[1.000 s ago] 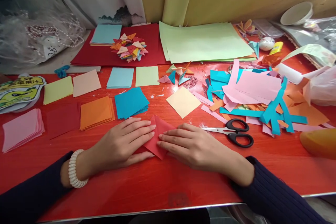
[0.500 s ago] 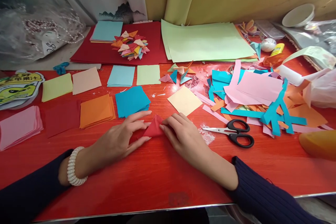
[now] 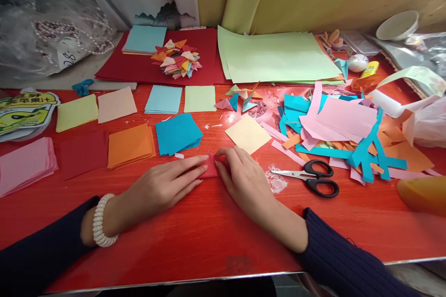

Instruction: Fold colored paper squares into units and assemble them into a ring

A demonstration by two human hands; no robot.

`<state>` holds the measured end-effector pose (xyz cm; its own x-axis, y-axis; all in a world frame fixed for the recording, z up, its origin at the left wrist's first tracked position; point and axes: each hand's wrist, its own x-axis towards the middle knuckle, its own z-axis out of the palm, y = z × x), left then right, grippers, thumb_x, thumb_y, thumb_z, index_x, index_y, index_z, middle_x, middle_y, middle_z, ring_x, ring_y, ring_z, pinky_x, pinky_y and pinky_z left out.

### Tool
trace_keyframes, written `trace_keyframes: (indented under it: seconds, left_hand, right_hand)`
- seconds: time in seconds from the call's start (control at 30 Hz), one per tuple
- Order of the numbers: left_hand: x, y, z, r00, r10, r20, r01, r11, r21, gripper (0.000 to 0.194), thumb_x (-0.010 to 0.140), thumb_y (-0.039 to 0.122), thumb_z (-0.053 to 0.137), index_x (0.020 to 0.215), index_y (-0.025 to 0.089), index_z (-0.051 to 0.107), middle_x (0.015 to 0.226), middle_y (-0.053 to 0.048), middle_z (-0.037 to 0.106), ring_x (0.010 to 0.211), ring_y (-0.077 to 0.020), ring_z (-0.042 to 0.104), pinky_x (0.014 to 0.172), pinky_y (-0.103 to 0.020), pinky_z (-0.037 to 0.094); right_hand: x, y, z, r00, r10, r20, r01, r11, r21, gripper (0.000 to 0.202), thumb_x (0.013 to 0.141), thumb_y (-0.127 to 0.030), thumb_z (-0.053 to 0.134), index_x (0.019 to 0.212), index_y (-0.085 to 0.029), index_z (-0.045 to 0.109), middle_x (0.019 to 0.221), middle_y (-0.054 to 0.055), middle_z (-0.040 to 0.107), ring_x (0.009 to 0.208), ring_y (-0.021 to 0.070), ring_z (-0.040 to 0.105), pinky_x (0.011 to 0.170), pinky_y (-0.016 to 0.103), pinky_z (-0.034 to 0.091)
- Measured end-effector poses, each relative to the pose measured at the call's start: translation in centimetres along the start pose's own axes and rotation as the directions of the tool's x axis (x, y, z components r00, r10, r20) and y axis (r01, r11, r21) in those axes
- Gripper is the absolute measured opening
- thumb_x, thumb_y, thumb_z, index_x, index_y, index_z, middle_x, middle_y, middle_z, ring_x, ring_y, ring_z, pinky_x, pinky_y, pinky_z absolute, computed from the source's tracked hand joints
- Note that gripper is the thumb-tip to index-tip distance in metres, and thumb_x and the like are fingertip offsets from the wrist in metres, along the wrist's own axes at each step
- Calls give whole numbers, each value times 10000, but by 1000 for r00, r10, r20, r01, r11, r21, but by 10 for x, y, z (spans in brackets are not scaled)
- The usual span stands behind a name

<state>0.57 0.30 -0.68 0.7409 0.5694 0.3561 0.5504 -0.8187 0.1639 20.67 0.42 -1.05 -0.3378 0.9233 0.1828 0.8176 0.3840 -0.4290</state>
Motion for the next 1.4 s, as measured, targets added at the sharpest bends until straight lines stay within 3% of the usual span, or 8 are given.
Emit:
trace_keyframes:
  seconds: [0.4, 0.5, 0.6, 0.67, 0.87, 1.4]
  left_hand:
    - [-2, -2, 5, 999, 2, 47, -1, 1000, -16, 273, 911, 179, 426, 1140, 71, 527, 1132, -115, 583, 1110, -209, 506, 927, -353, 490]
    - [-3, -2, 5, 998, -6, 65, 7, 1000, -3, 291, 912, 187, 428, 1167, 72, 508, 1148, -116, 570, 1123, -221, 493, 913, -360, 495]
    - [-3, -1, 4, 997, 2, 71, -2, 1000, -2, 280, 906, 172, 438, 1154, 68, 517, 1138, -115, 574, 1114, -222, 494, 901, -346, 499]
    - [-1, -1, 3, 998, 10, 60, -10, 1000, -2, 262, 900, 161, 448, 1123, 58, 538, 1115, -114, 586, 1087, -214, 511, 887, -326, 506]
    - [1, 0, 1, 999, 0, 41, 0, 1000, 10, 251, 903, 169, 449, 1102, 55, 553, 1096, -112, 602, 1063, -207, 528, 874, -321, 514]
    - [5, 1, -2, 999, 4, 34, -5, 999, 31, 225, 897, 154, 455, 1055, 47, 575, 1067, -113, 618, 1026, -201, 545, 852, -299, 522]
  right_hand:
    - [-2, 5, 2, 999, -15, -40, 14, 1000, -14, 225, 897, -278, 412, 1064, -153, 497, 921, 103, 576, 805, 197, 568, 643, 316, 470]
    - [-11, 10, -4, 967, -234, -102, 228, 971, -72, 286, 882, -236, 447, 1157, -162, 480, 1045, 126, 569, 968, 224, 552, 789, 373, 480]
    - [-20, 12, -12, 837, -547, 19, 546, 832, -96, 402, 860, -157, 485, 1258, -129, 435, 1220, 128, 531, 1180, 219, 451, 940, 369, 437]
    - [-24, 13, -15, 791, -605, 85, 611, 787, -81, 469, 838, -127, 518, 1292, -81, 407, 1276, 118, 510, 1250, 215, 384, 1012, 369, 396]
    - [-23, 14, -13, 834, -545, 88, 551, 829, -89, 469, 833, -160, 527, 1292, -124, 441, 1295, 85, 503, 1254, 211, 390, 1021, 387, 410]
    - [-20, 12, -13, 851, -512, 115, 519, 853, -45, 446, 831, -163, 514, 1267, -78, 472, 1304, 117, 483, 1248, 226, 397, 1029, 375, 397]
